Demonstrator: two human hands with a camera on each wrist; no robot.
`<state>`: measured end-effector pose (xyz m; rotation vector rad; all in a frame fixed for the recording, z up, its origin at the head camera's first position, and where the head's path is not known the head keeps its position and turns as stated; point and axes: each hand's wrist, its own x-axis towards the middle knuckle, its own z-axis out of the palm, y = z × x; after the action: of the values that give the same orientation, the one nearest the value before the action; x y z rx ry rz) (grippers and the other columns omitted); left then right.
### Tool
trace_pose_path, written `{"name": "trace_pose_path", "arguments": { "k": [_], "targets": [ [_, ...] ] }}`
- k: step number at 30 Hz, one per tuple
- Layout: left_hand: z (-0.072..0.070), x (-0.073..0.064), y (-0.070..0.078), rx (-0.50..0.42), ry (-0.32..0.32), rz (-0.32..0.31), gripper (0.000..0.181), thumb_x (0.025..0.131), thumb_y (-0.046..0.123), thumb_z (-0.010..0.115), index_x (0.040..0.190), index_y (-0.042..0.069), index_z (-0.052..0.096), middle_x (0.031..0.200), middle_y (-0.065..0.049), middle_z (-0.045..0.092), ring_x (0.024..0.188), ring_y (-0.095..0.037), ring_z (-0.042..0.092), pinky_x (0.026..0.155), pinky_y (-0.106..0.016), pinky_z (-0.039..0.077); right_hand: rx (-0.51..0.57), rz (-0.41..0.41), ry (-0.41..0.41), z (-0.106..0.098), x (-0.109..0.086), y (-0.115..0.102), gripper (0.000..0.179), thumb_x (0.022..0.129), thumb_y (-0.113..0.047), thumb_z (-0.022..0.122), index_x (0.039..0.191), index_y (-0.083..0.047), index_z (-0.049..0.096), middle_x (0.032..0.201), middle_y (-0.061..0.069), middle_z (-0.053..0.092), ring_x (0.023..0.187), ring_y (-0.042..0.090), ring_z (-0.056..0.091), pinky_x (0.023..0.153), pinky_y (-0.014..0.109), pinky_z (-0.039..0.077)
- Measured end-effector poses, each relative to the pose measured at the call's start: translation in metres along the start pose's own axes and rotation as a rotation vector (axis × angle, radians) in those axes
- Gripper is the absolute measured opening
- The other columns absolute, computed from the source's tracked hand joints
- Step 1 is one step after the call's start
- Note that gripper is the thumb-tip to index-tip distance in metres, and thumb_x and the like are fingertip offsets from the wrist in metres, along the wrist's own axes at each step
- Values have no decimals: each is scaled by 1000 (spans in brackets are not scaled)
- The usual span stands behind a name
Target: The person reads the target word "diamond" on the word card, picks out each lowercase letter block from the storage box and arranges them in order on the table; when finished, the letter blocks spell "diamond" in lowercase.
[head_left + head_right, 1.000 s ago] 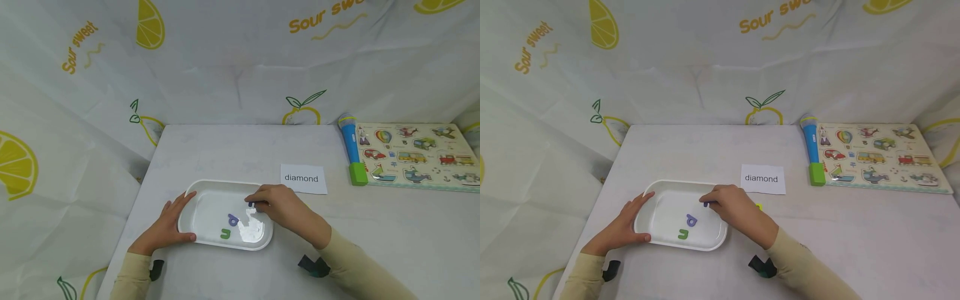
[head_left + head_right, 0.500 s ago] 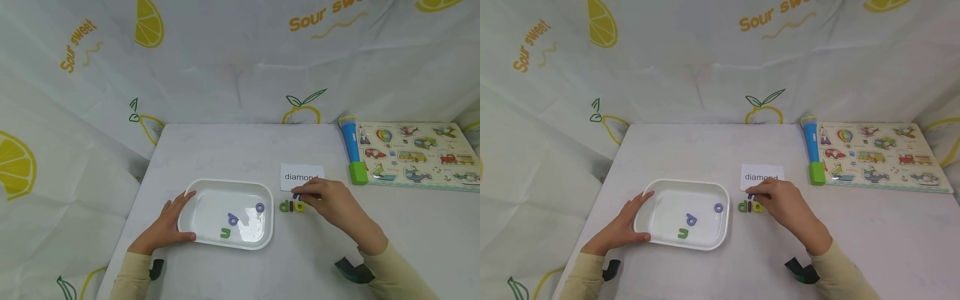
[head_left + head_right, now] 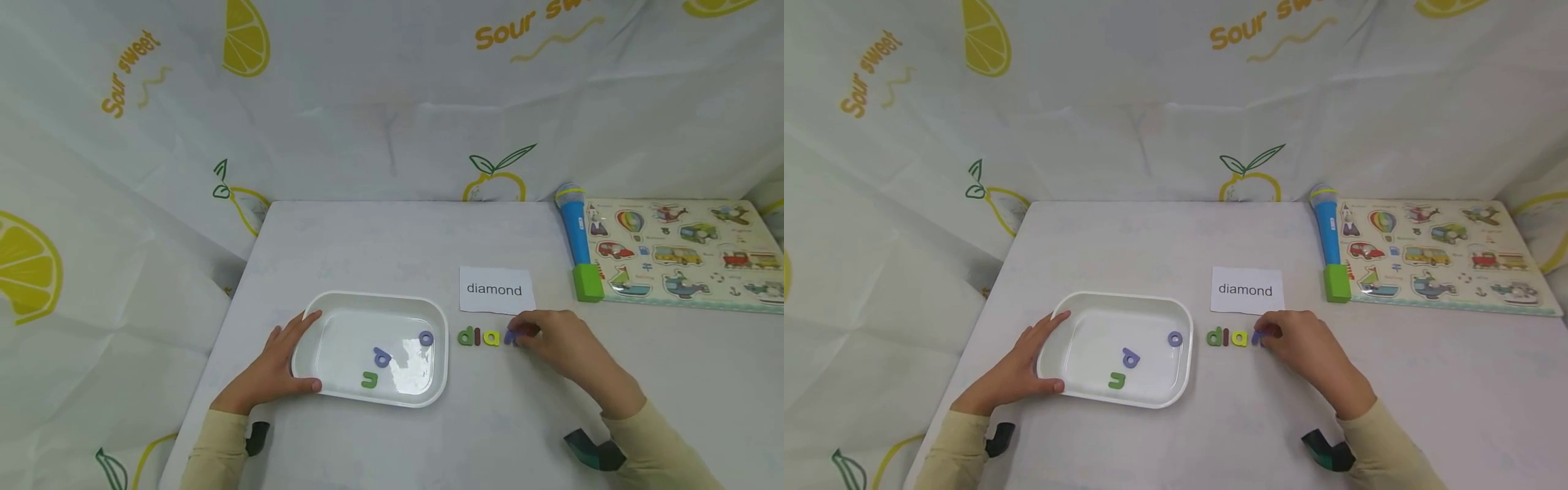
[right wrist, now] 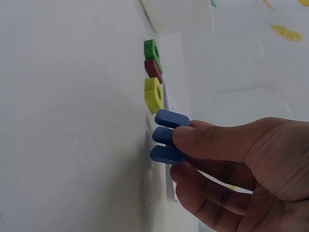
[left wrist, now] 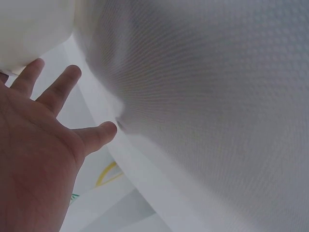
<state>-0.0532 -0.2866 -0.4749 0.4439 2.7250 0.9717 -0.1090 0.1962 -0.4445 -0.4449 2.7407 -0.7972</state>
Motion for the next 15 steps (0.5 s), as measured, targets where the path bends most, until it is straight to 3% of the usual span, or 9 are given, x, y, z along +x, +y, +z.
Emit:
{"name": "trace_pose_path", "arguments": {
  "k": [6, 15],
  "targets": [
    [0, 0, 0, 1, -1, 6, 117, 67, 53, 90, 162, 28, 25, 161, -18, 29, 143, -44, 32, 115, -71, 3, -29, 2, 7, 8, 2, 6, 16, 82, -2, 81, 98, -5, 78, 90, 4, 72, 82, 24, 64, 76, 49, 54],
    [0, 0, 0, 1, -3, -2, 117, 67, 52, 90, 162, 29, 25, 161, -19, 28, 143, -45, 30, 115, -70, 3, -69, -16, 21, 14, 1, 6, 27, 78, -5, 85, 104, -3, 76, 99, 7, 69, 92, 30, 62, 83, 54, 54]
  ]
}}
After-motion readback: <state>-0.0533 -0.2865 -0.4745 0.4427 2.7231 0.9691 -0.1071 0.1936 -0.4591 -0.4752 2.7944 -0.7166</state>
